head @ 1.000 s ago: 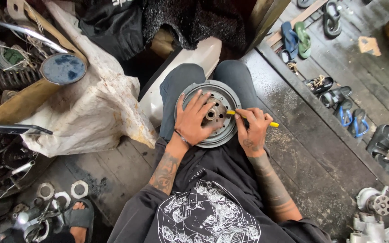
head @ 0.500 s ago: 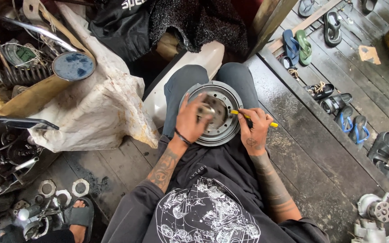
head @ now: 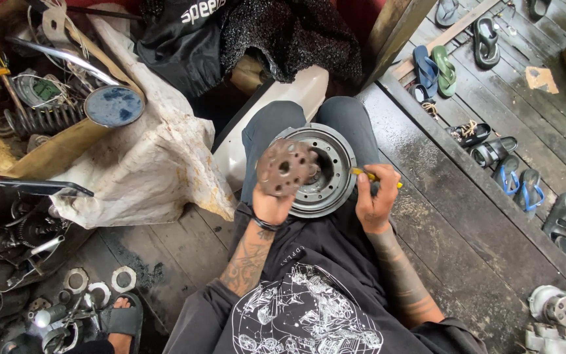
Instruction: The person sits on the floor and uses a yellow-handled brush to scrub the surface and holes of a circular metal mechanical part resting on their lap. The person rotates the part to access different areas while continuing to scrub.
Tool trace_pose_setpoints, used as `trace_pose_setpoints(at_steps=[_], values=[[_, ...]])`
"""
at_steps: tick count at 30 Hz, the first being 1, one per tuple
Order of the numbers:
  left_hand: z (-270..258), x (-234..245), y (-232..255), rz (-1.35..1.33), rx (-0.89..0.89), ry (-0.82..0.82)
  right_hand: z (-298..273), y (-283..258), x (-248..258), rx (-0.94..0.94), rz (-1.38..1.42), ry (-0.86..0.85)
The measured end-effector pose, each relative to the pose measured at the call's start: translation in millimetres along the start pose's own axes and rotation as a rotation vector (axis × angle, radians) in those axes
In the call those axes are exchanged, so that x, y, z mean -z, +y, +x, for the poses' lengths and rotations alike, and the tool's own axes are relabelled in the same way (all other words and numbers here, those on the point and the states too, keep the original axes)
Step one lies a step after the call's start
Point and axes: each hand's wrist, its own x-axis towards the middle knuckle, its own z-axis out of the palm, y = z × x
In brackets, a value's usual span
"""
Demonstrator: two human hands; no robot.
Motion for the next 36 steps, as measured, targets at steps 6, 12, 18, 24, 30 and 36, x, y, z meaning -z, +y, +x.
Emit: trace_pose_setpoints(at_steps=[6,12,18,24,30,36], values=[[-12,-23,-4,0.658,0.005,-0.007,-29,-5,-15,0.300,-0.031,-0.076],[-19,19,-24,1.039,-0.120,-0.132,-12,-55,-15,0.412,-0.011,-0.155],[-9,18,-54,0.205,-0.077,0.025,-12,29,-6,0.243,-0.200,-0.101],[-18,30,-45,0.202,-0.062,0.024,-11,-53,-1,0.235,-0.133,-0.161],[-45,45,-45,0.210,-0.049,0.026,19,-19,18,0.184,-0.316,-0.158],[-80,62,-54,0.206,-0.034,0.055,-23,-96,30,0.339,-0.068,-0.368]])
